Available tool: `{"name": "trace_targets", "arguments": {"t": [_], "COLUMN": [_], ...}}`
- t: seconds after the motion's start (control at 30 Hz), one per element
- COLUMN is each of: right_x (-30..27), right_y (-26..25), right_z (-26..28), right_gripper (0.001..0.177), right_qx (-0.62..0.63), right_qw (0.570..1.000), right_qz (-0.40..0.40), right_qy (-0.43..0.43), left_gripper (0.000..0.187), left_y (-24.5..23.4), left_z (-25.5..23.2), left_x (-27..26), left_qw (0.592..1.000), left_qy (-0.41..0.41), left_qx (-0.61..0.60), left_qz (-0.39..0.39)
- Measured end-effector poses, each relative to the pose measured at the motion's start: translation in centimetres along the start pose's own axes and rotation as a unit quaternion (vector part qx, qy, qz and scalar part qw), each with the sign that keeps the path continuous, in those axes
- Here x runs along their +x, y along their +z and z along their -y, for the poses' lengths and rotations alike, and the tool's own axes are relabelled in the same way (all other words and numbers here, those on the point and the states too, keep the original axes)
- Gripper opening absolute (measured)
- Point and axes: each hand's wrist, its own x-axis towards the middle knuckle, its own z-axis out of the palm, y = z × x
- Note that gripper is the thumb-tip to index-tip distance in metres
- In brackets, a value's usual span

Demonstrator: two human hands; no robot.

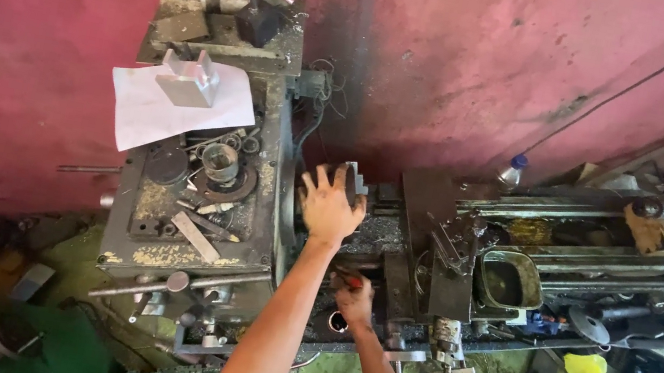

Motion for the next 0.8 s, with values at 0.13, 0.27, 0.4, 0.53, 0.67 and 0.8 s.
{"name": "trace_targets", "arguments": {"t": [0.13, 0.27, 0.4, 0.53, 0.67, 0.8], "right_x": [0.2, -0.8, -0.4, 0.8, 0.8, -0.3], "right_y": [-2.1, -2.8, -2.2, -0.6, -2.0, -3.6], "right_z": [0.4, 0.9, -0.7, -1.4, -0.3, 1.5], "right_gripper": [0.023, 0.028, 0.026, 0.025, 0.021, 0.024], "right_qx": [-0.041, -0.083, -0.109, -0.049, -0.053, -0.082], "right_qw": [0.998, 0.995, 0.993, 0.999, 0.998, 0.996], "right_qz": [-0.012, -0.056, -0.033, 0.019, 0.004, -0.041], "right_qy": [0.035, 0.006, 0.024, 0.009, 0.031, 0.019], "left_gripper": [0.071, 0.073, 0.074, 0.079, 0.086, 0.085], "left_y": [1.1, 0.7, -0.1, 0.0, 0.4, 0.2], "left_z": [0.3, 0.1, -0.2, -0.4, -0.2, -0.2], "left_x": [0.0, 0.0, 0.1, 0.5, 1.1, 1.1], "left_qw": [1.000, 1.000, 0.999, 0.997, 0.994, 0.995], "left_qy": [0.004, -0.001, -0.012, -0.021, -0.032, -0.024], "left_qx": [-0.001, 0.012, 0.013, 0.022, 0.031, 0.031], "left_qz": [-0.002, 0.001, 0.030, 0.064, 0.098, 0.091]}}
